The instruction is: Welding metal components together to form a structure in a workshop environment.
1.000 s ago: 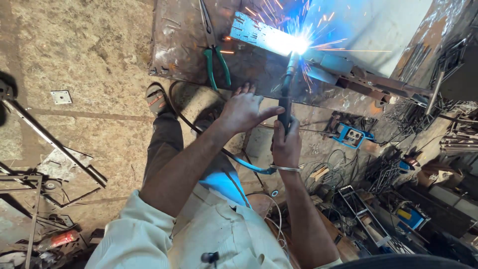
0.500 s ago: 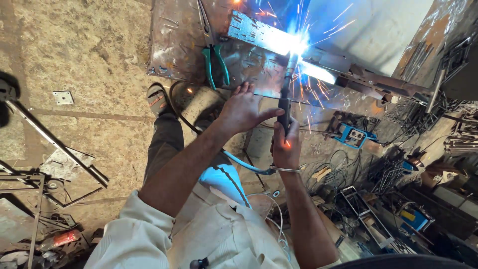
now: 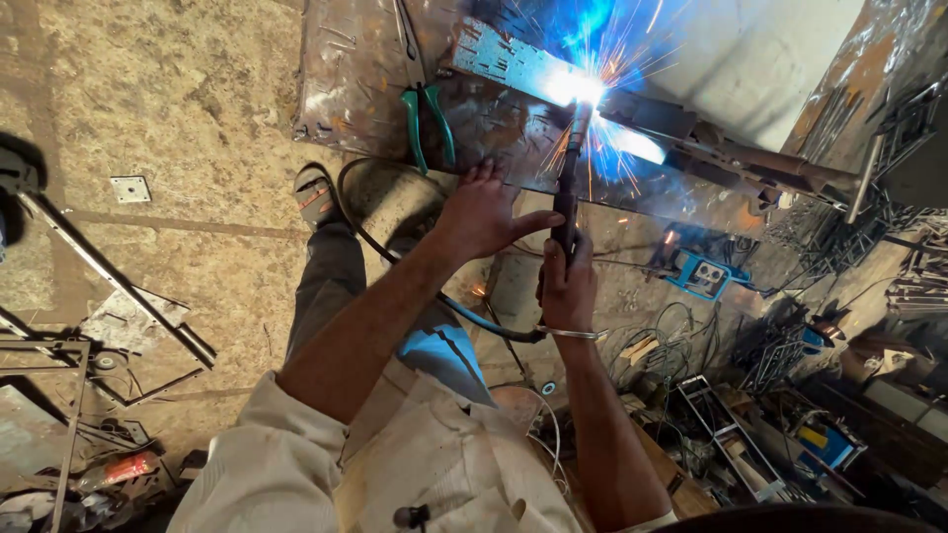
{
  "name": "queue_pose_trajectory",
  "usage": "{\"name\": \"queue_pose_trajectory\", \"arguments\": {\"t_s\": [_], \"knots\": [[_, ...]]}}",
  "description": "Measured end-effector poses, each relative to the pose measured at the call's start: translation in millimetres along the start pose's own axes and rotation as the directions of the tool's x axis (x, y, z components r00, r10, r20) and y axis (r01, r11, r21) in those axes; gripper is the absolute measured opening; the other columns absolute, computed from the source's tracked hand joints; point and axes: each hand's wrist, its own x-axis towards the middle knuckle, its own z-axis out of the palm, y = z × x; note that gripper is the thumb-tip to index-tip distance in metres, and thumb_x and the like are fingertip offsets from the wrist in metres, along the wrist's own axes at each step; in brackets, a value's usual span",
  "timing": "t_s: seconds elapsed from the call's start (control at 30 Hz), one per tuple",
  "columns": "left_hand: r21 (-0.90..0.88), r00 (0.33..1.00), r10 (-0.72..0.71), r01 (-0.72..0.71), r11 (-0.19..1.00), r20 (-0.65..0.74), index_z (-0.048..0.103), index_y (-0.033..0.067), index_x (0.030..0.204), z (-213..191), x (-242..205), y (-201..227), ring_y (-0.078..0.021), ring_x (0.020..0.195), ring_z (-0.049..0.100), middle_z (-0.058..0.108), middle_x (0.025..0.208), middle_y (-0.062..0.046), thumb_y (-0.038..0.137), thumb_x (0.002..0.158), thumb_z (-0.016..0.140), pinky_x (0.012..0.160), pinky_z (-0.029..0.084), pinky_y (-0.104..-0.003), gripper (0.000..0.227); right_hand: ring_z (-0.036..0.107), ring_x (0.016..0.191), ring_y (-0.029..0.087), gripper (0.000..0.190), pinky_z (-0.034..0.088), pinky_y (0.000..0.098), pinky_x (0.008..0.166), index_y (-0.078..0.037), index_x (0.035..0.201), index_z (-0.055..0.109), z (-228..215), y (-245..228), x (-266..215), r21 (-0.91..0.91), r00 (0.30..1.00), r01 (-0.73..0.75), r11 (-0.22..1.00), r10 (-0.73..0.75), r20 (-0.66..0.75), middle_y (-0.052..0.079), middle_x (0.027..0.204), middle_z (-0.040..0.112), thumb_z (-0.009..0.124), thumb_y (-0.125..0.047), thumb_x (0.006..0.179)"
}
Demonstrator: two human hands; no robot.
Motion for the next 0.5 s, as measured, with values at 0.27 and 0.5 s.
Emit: {"name": "queue_pose_trajectory", "arguments": {"t_s": [0.27, 0.5], "knots": [[0.166, 0.986, -0.053, 0.027, 0.986, 0.157, 0.063, -0.0067, 0.13, 9.2, 2.5, -15.0, -0.049, 0.15, 0.026, 0.033, 0.157, -0.037, 0.094, 0.081, 0.03, 0.123, 0.02, -0.054, 0.117, 0.043, 0.041, 0.009, 0.042, 0.035, 0.0276, 0.038, -0.005, 0.133, 0.049, -33.6, 68.0, -25.6, 0.25, 0.998, -0.029, 0.968, 0.013, 0.063, -0.001, 0.06, 0.049, 0.051, -0.037, 0.105], [0.26, 0.998, 0.024, -0.04, 0.965, 0.066, 0.064, -0.0127, 0.124, 25.6, 7.0, -29.1, -0.0492, 0.147, 0.029, 0.039, 0.154, -0.035, 0.094, 0.085, 0.033, 0.12, 0.025, -0.053, 0.118, 0.048, 0.051, 0.008, 0.066, 0.04, 0.0248, 0.044, -0.017, 0.153, 0.043, -123.7, 173.3, -46.1, 0.315, 0.999, 0.008, 0.949, -0.02, 0.036, -0.004, 0.066, 0.052, 0.054, -0.05, 0.097]]}}
